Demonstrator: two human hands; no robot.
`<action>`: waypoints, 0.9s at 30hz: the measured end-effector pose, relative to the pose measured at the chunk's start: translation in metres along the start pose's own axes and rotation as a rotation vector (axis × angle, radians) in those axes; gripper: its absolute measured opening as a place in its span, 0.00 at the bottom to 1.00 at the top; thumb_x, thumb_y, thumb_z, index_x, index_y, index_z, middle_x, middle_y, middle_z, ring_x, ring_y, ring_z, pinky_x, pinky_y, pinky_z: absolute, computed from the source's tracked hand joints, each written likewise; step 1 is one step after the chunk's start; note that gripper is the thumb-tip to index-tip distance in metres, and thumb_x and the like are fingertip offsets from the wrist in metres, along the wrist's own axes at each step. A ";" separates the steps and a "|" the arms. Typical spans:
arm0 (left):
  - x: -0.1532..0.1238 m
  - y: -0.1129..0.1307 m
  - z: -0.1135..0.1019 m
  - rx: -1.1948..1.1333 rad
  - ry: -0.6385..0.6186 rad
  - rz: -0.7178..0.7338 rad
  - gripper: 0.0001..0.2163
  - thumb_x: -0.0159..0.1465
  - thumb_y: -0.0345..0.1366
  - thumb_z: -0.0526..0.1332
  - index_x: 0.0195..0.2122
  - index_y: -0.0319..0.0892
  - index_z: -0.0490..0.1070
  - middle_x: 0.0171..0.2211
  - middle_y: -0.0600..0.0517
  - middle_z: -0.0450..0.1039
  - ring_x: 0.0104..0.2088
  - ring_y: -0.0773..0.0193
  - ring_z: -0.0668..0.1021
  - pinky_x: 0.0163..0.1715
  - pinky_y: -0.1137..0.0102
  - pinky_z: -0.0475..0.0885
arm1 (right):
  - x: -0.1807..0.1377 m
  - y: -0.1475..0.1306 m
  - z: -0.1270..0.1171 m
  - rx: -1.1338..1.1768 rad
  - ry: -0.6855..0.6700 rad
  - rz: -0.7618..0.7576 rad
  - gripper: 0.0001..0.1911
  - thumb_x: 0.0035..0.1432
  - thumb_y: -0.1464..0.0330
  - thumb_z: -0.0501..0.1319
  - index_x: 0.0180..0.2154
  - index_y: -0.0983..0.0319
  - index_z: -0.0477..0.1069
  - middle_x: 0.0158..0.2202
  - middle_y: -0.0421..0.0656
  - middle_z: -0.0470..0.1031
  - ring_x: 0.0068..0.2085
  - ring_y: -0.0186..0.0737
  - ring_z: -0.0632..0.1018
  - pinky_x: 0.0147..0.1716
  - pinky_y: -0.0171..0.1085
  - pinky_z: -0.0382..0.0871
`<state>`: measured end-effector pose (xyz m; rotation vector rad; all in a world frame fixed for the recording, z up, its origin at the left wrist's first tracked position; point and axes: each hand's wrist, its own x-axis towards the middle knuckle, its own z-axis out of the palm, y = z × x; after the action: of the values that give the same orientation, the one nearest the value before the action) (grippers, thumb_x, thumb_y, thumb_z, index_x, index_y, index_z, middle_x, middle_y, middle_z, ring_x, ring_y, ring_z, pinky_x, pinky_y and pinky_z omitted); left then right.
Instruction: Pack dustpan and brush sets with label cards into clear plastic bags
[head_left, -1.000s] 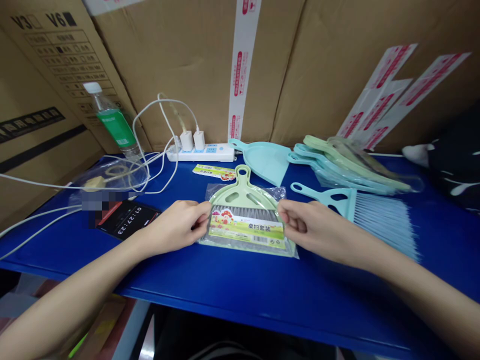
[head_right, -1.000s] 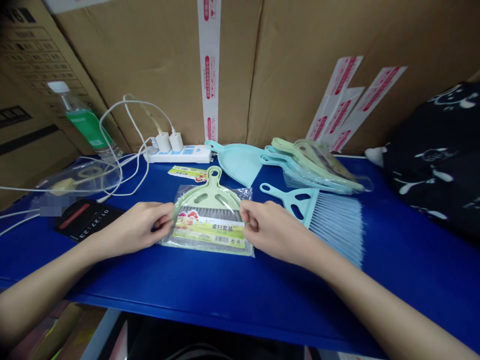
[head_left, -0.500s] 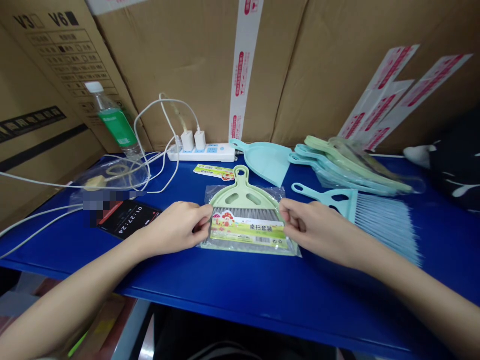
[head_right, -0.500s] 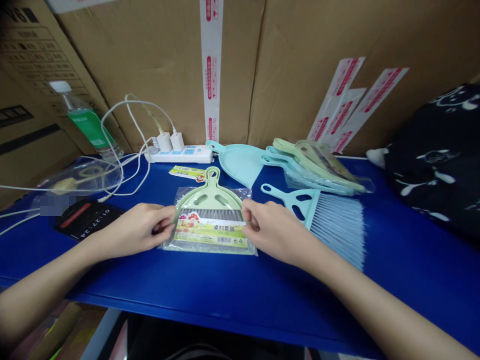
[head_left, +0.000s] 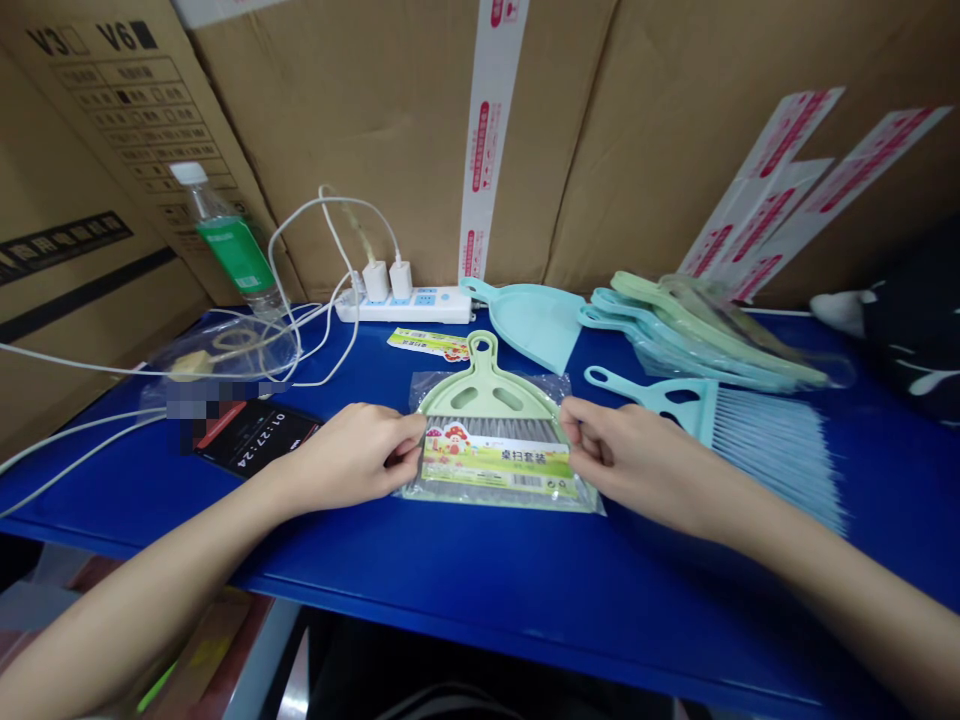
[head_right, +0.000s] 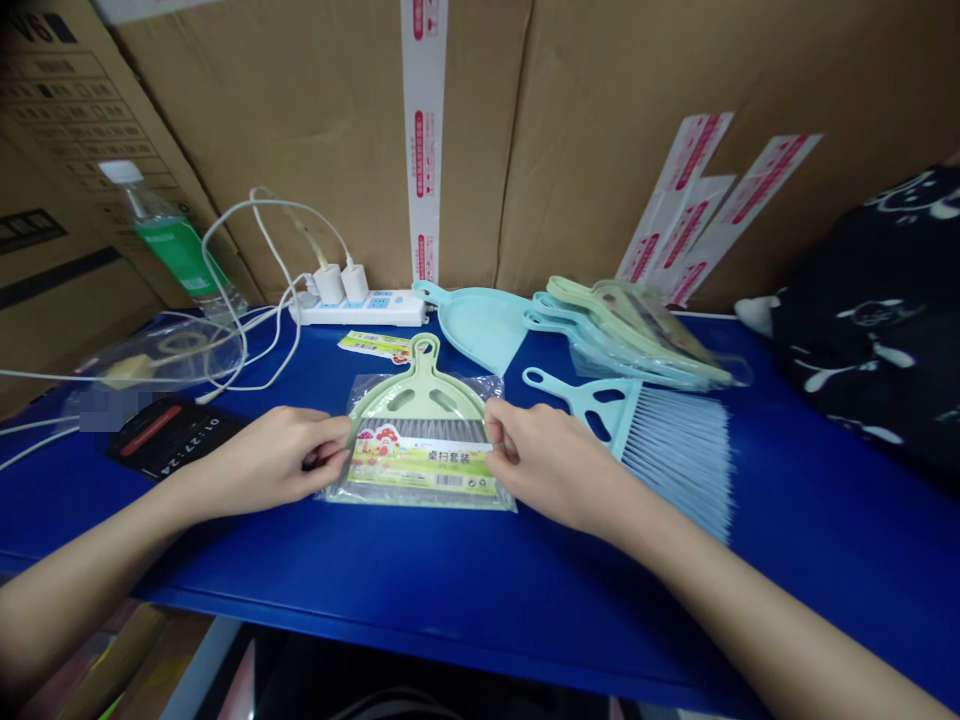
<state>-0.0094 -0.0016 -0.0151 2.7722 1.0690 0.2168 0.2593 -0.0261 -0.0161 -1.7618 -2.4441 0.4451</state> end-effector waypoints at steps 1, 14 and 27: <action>0.000 0.000 0.000 0.002 -0.001 0.000 0.08 0.59 0.31 0.49 0.23 0.43 0.51 0.18 0.59 0.55 0.18 0.71 0.60 0.22 0.73 0.52 | 0.000 0.000 0.000 -0.003 0.003 -0.002 0.11 0.52 0.76 0.53 0.25 0.57 0.52 0.15 0.32 0.65 0.17 0.32 0.65 0.21 0.33 0.51; 0.000 0.000 0.000 0.006 0.000 0.018 0.09 0.59 0.30 0.50 0.23 0.43 0.52 0.18 0.59 0.55 0.18 0.71 0.61 0.21 0.73 0.53 | 0.000 0.002 0.001 -0.008 0.002 -0.008 0.11 0.52 0.76 0.53 0.25 0.57 0.51 0.15 0.32 0.65 0.17 0.32 0.66 0.20 0.33 0.51; 0.000 0.000 -0.001 0.011 -0.012 0.032 0.09 0.59 0.30 0.50 0.22 0.43 0.52 0.18 0.59 0.54 0.18 0.71 0.60 0.21 0.74 0.53 | 0.000 0.002 0.001 -0.002 -0.009 -0.020 0.11 0.53 0.75 0.52 0.26 0.56 0.50 0.15 0.32 0.64 0.17 0.33 0.65 0.21 0.34 0.52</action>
<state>-0.0098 -0.0015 -0.0143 2.7987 1.0262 0.1986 0.2609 -0.0259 -0.0172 -1.7385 -2.4672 0.4501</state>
